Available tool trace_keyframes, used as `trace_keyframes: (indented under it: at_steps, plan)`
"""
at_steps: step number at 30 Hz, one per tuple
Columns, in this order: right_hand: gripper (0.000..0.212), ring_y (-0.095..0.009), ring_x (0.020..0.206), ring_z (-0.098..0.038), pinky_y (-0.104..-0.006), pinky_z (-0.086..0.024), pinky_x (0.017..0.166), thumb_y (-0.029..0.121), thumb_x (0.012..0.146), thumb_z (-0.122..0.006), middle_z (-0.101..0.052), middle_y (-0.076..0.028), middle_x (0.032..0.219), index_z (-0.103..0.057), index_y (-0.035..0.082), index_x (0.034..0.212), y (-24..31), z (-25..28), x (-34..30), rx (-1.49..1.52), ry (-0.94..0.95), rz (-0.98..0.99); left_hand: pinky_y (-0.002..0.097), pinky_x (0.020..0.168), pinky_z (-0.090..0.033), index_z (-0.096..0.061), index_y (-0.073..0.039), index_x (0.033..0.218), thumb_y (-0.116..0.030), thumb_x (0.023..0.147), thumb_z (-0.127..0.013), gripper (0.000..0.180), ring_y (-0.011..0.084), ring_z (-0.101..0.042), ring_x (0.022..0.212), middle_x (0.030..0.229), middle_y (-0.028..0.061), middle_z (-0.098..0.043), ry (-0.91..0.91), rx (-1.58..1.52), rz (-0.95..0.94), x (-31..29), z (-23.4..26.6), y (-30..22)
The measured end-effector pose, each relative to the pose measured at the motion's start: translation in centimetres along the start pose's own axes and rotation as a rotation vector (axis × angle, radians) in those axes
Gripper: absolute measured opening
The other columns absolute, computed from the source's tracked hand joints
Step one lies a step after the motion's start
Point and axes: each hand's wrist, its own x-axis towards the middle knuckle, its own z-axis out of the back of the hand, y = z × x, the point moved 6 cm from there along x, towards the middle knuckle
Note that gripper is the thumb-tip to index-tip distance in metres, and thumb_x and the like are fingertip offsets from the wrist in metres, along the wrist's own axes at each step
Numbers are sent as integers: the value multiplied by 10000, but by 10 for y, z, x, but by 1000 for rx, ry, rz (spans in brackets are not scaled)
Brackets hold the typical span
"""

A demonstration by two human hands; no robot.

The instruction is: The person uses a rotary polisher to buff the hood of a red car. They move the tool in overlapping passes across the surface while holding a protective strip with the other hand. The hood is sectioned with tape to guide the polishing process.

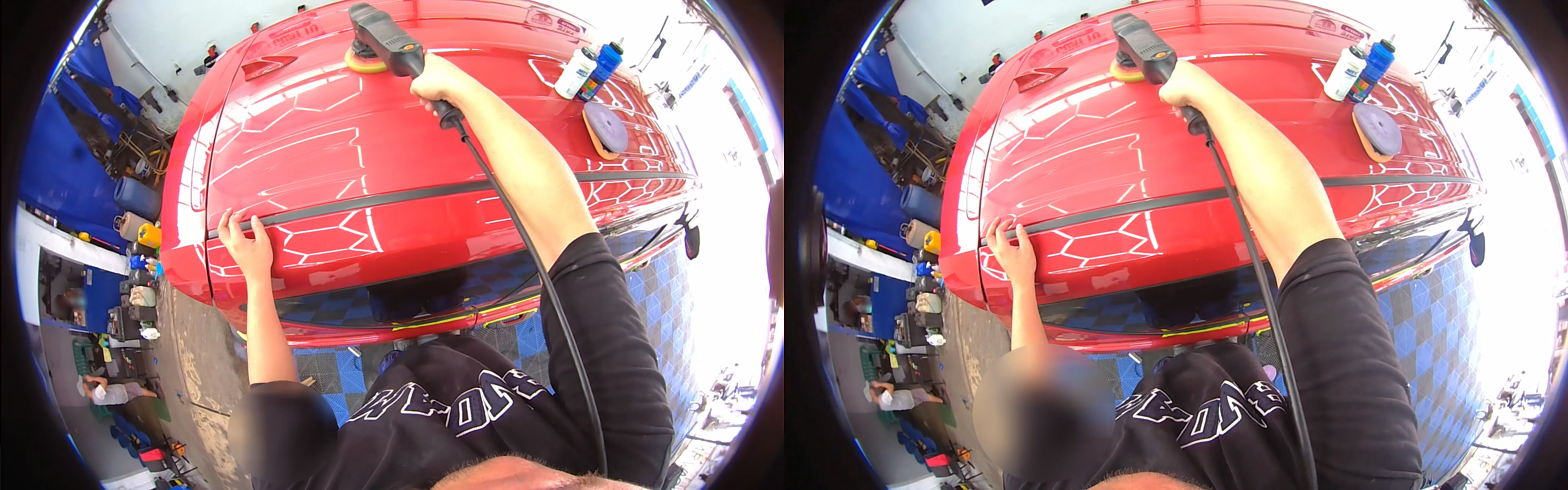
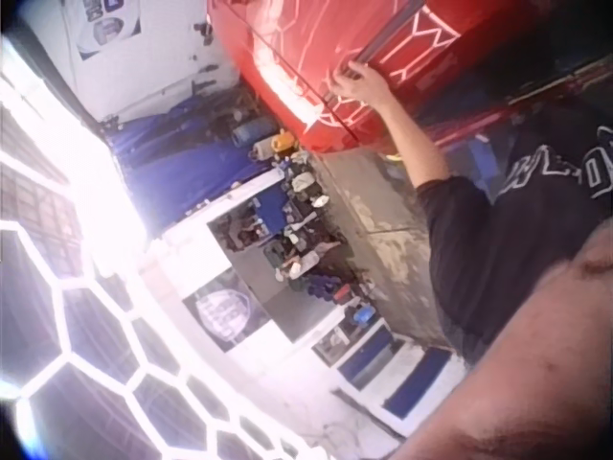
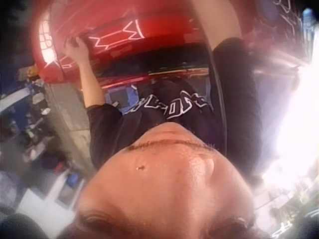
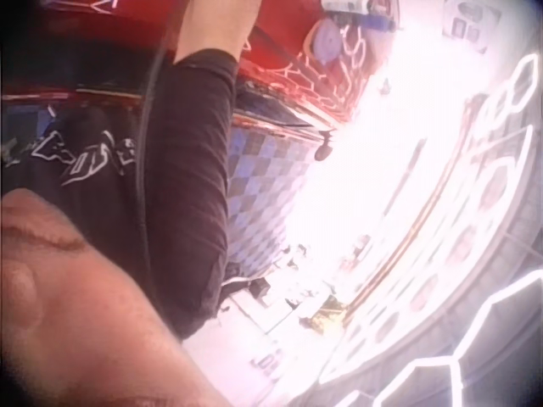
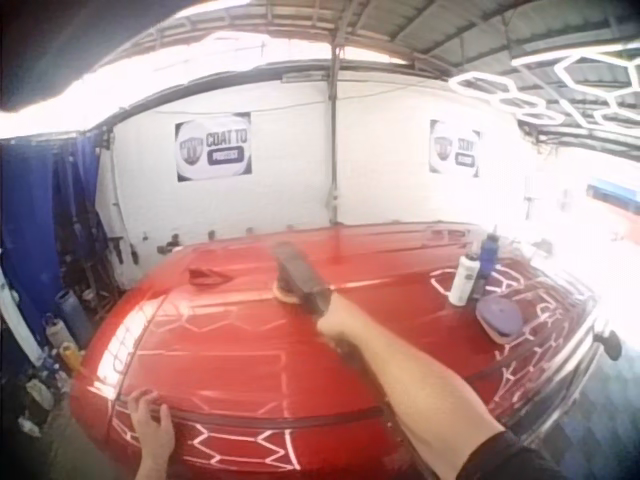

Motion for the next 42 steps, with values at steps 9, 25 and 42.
trace_keyframes:
  at_steps: [9,25,42]
  plan:
    - [446,-148,564,-636,-357,-559,497,37,852,-657,-659,-91,763,-502,24,1270,-58,71,-21,69,-83,-104,514,1130,-434,-659,-2,1232,-94,971,-704,280,393,-507,1359,1441,203,-537,14,50,-12,-1,0,2]
    - [447,-166,524,-627,-365,-550,441,-17,833,-630,-617,-88,693,-502,-9,1261,-161,160,-9,133,-306,-255,515,1153,-412,-650,0,1234,-150,978,-725,306,397,-476,1386,1468,207,-510,70,90,22,2,-6,-1]
    - [505,-224,616,-721,-385,-590,555,45,835,-608,-714,-163,757,-441,-121,1281,-50,41,8,-48,-159,-88,525,1136,-415,-636,7,1236,-130,958,-734,325,420,-465,1369,1458,228,-505,71,74,-10,1,-8,-8]
